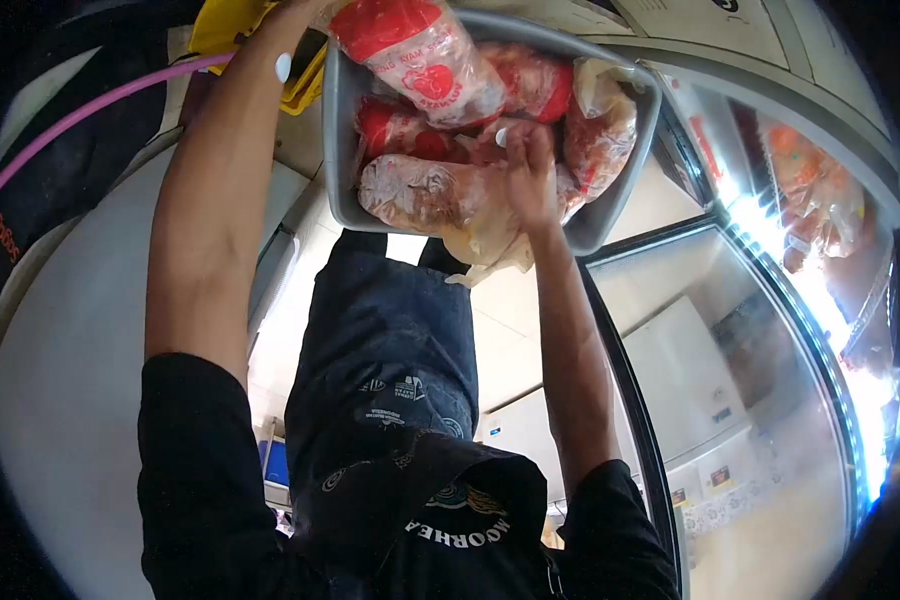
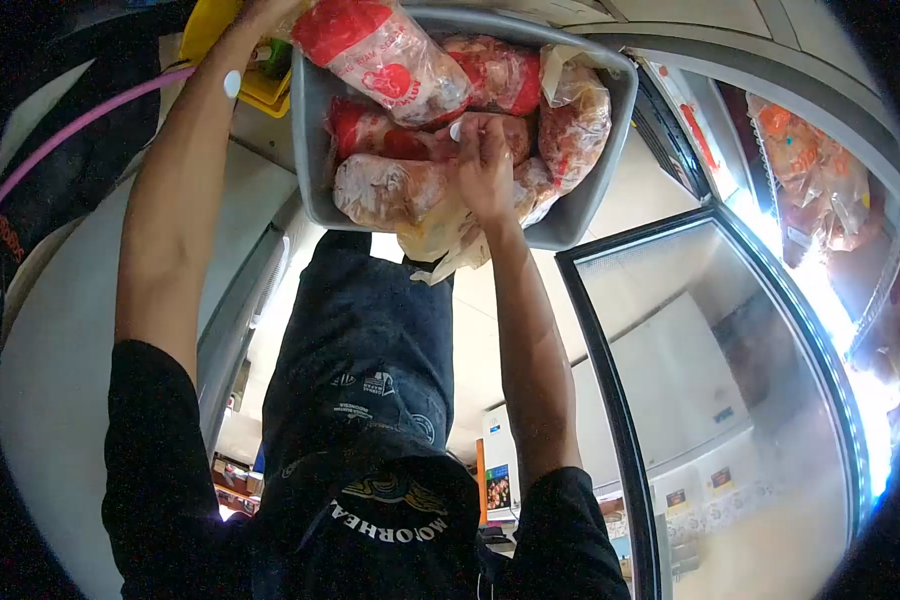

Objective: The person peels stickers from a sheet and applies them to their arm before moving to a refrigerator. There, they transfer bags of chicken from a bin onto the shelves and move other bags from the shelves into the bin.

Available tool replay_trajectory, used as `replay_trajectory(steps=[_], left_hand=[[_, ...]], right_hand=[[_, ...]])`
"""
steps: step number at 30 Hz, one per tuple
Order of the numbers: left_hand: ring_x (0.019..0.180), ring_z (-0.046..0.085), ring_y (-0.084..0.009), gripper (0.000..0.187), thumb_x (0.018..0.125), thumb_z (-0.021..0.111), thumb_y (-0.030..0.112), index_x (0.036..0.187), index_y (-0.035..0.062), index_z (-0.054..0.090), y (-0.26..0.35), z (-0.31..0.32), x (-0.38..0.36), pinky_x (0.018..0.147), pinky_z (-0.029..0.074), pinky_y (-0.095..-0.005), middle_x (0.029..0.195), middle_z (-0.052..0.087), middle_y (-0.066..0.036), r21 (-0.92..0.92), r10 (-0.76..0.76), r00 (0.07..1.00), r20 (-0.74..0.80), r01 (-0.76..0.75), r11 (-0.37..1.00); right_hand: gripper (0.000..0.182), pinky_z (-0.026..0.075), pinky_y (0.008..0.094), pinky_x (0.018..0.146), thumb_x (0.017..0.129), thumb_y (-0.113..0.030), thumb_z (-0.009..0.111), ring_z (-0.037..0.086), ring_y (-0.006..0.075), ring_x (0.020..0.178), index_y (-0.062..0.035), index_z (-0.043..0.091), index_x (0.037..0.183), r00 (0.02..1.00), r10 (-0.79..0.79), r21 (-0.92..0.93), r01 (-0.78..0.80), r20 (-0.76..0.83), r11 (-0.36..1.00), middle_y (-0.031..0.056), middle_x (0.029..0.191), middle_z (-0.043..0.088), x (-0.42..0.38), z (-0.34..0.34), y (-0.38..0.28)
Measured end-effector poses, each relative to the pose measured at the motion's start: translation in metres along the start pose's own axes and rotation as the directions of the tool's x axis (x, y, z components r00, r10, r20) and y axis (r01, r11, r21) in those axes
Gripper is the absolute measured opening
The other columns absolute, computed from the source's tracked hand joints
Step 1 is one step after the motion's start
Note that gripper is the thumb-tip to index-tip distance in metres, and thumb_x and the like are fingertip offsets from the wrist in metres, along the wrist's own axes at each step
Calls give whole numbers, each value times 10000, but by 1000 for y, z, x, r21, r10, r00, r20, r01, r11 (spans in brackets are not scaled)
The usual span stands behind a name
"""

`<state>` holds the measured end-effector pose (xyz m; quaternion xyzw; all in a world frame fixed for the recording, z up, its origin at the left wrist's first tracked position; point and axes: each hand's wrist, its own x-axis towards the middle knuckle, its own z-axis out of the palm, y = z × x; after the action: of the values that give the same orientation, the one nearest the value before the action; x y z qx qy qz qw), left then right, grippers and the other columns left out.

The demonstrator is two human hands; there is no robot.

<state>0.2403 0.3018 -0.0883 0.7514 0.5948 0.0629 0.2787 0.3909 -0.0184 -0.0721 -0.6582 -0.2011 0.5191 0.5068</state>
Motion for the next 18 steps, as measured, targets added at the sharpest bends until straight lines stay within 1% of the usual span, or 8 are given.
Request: replay_trajectory(steps=[3, 5, 6, 7, 10, 13, 16, 18], left_hand=[[1049, 561, -348, 416, 934, 447, 341, 1172, 3, 487, -8, 10, -22, 894, 438, -430, 1159, 571, -188, -356, -83, 996, 32, 89, 930], [1032, 561, -335, 446, 917, 478, 360, 1177, -3, 478, 37, -21, -73, 893, 439, -439, 1135, 573, -178, -780, -79, 921, 382, 367, 507], [971, 587, -270, 357, 925, 479, 331, 1110, 29, 527, 30, -27, -78, 824, 467, -378, 1043, 602, -131, -732, -146, 869, 472, 479, 485], [910, 613, -205, 281, 932, 481, 301, 1043, 61, 576, 16, -36, -81, 756, 496, -317, 950, 631, -85, -669, -206, 804, 558, 583, 461], [920, 594, -172, 214, 920, 478, 179, 1070, 46, 554, 28, -88, -133, 790, 511, -325, 1007, 598, -54, -805, 116, 926, 358, 244, 540], [974, 570, -154, 341, 858, 482, 159, 1174, 43, 538, 94, -135, -198, 824, 460, -280, 1052, 591, -83, -685, -152, 670, 727, 724, -85], [734, 518, -98, 193, 892, 498, 136, 1061, 62, 553, 93, -123, -221, 617, 411, -230, 921, 576, -54, -704, -242, 772, 588, 635, 318], [646, 457, -65, 114, 904, 512, 126, 997, 73, 552, 93, -97, -230, 536, 357, -212, 865, 558, -31, -682, -295, 823, 485, 568, 461]], right_hand=[[187, 498, 290, 692, 985, -186, 428, 614, 162, 766, -8, 482, 966, 997, 9, 89, -2, -77, 996, 104, 885, 629, -7, -5, -8], [188, 494, 290, 720, 986, -191, 428, 609, 157, 793, -12, 479, 961, 970, -25, 83, 46, -244, 995, 109, 910, 623, -13, -24, -27], [191, 493, 301, 761, 990, -214, 425, 605, 165, 839, -29, 464, 965, 936, -128, -136, 87, -329, 987, 115, 906, 598, -12, -53, -21], [190, 493, 309, 761, 990, -222, 427, 603, 170, 824, -36, 457, 971, 911, -87, 106, 141, -404, 984, 108, 878, 587, -18, -62, -38], [198, 488, 315, 730, 986, -246, 441, 597, 177, 779, -48, 435, 988, 778, 53, 341, 211, -626, 916, 91, 816, 566, -48, -93, -78], [176, 460, 253, 687, 977, -218, 462, 554, 118, 720, -46, 484, 945, 770, -9, 87, 83, -638, 993, 55, 815, 569, -84, -110, -80], [97, 440, 224, 671, 949, -131, 500, 517, 84, 706, -38, 524, 938, 834, -82, -137, 8, -545, 990, 12, 792, 544, -111, -62, -97], [61, 455, 247, 658, 905, -64, 541, 544, 99, 699, -17, 549, 944, 913, -26, 188, 112, -408, 976, 15, 757, 574, -119, -10, -101]])
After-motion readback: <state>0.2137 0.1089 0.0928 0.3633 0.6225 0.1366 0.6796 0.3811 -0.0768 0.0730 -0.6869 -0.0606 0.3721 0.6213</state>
